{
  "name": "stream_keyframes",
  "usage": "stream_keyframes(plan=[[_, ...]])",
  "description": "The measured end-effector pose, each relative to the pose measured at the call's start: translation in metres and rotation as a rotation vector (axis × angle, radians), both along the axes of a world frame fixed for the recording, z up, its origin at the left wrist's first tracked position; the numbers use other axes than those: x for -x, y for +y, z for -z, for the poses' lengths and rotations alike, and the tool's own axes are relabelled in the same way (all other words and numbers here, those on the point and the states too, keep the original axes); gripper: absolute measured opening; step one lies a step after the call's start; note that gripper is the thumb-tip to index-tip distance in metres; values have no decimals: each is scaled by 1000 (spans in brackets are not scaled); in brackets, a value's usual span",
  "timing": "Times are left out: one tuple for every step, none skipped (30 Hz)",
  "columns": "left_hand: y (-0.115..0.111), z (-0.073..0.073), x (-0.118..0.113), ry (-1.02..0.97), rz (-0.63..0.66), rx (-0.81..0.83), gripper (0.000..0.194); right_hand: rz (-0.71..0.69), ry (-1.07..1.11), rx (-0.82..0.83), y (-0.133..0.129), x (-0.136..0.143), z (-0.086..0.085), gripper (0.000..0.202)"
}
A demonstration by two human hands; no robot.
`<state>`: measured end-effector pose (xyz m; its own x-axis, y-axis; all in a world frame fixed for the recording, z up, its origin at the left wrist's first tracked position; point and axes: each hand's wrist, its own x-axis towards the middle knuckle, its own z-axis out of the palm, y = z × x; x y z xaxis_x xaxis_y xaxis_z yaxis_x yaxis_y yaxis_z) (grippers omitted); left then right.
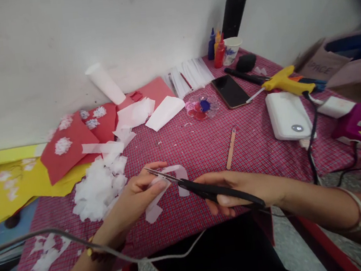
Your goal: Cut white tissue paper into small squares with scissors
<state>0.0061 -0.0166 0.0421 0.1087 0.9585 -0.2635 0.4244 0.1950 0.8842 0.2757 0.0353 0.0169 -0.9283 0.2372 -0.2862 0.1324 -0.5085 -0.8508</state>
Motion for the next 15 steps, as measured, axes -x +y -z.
stream_keyframes(plan=[[1, 0, -1, -8, -1, 2, 23, 17, -12, 0, 0, 0, 0, 76], [1, 0, -1, -16, -1, 3, 23, 37, -26, 5, 0, 1, 1, 75], [1, 0, -1, -26, 2, 9, 24, 58, -42, 15, 0, 2, 2, 74], [1, 1, -1, -35, -1, 26, 24, 74, -60, 29, 0, 2, 3, 72], [1, 2, -1, -47, -6, 57, 25, 86, -81, 46, 0, 3, 5, 69], [0, 4, -1, -65, -17, 93, 26, 93, -101, 65, -1, 4, 7, 66], [-1, 6, -2, -92, -35, 125, 26, 96, -115, 81, -1, 4, 9, 63], [-1, 9, -2, -123, -56, 149, 27, 96, -122, 89, -2, 5, 11, 62], [-2, 11, -3, -158, -76, 165, 27, 94, -112, 86, -2, 5, 13, 63], [-2, 14, -4, -192, -88, 169, 27, 96, -85, 70, -3, 5, 14, 66], [-2, 15, -4, -219, -93, 167, 27, 100, -42, 40, -3, 4, 15, 68], [-2, 15, -3, -233, -95, 164, 27, 104, 10, 5, -3, 4, 15, 70], [-1, 14, 0, -231, -95, 165, 27, 106, 59, -27, -2, 4, 16, 71], [1, 11, 5, -208, -100, 163, 28, 104, 94, -53, -1, 4, 15, 71], [3, 6, 11, -161, -118, 152, 29, 100, 112, -76, 0, 4, 15, 72]])
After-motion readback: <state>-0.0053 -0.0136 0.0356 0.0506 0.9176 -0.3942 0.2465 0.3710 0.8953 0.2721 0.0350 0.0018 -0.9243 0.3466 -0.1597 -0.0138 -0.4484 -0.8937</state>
